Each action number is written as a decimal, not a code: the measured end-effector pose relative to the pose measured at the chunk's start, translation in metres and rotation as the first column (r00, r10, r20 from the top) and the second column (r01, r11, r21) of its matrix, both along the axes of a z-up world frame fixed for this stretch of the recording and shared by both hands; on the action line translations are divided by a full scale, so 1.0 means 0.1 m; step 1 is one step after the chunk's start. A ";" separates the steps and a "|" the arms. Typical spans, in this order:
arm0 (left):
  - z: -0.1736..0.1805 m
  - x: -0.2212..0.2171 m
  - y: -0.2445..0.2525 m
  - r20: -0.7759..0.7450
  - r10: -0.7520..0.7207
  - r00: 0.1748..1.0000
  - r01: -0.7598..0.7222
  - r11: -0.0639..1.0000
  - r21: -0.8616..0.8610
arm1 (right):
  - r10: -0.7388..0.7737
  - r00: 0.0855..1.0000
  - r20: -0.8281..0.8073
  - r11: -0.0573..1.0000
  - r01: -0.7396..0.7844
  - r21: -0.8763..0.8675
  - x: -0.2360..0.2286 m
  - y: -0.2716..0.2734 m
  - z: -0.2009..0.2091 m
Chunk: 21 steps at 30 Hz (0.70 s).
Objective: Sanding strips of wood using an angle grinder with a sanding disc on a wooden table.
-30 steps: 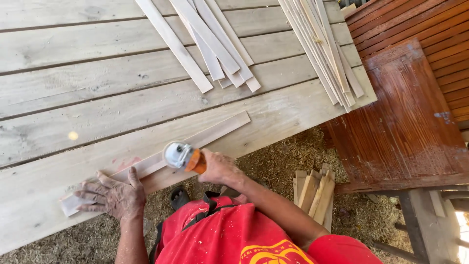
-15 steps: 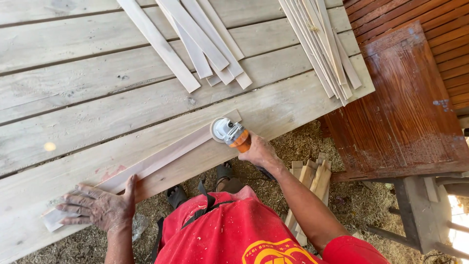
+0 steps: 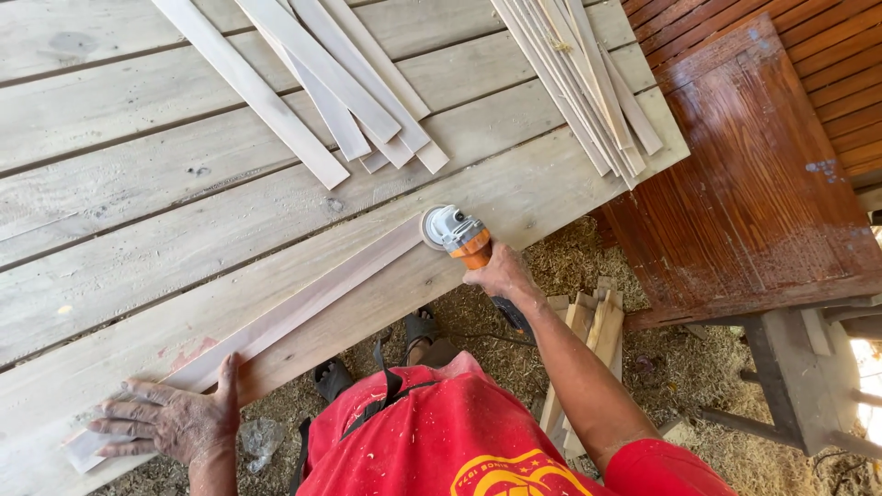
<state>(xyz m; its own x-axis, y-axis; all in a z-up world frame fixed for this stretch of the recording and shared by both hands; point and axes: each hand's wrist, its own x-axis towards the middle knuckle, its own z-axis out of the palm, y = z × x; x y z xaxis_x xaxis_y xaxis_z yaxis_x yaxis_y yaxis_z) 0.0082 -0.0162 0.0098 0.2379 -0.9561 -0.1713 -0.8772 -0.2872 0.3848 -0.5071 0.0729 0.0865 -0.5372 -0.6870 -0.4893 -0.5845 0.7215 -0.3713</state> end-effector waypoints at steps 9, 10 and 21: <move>0.05 0.00 0.01 0.033 0.007 0.999 -0.007 1.000 0.009 | -0.050 0.998 0.035 0.998 0.051 -0.047 0.00 -0.15 -0.15; 0.07 0.00 0.02 0.035 0.007 0.999 -0.008 1.000 0.013 | -0.057 0.997 0.049 0.997 0.059 -0.039 0.04 -0.17 -0.16; -0.23 0.23 0.06 -0.038 -0.072 0.997 0.072 0.997 -0.007 | 0.458 0.882 0.106 0.889 -0.454 -0.063 1.83 -0.27 0.29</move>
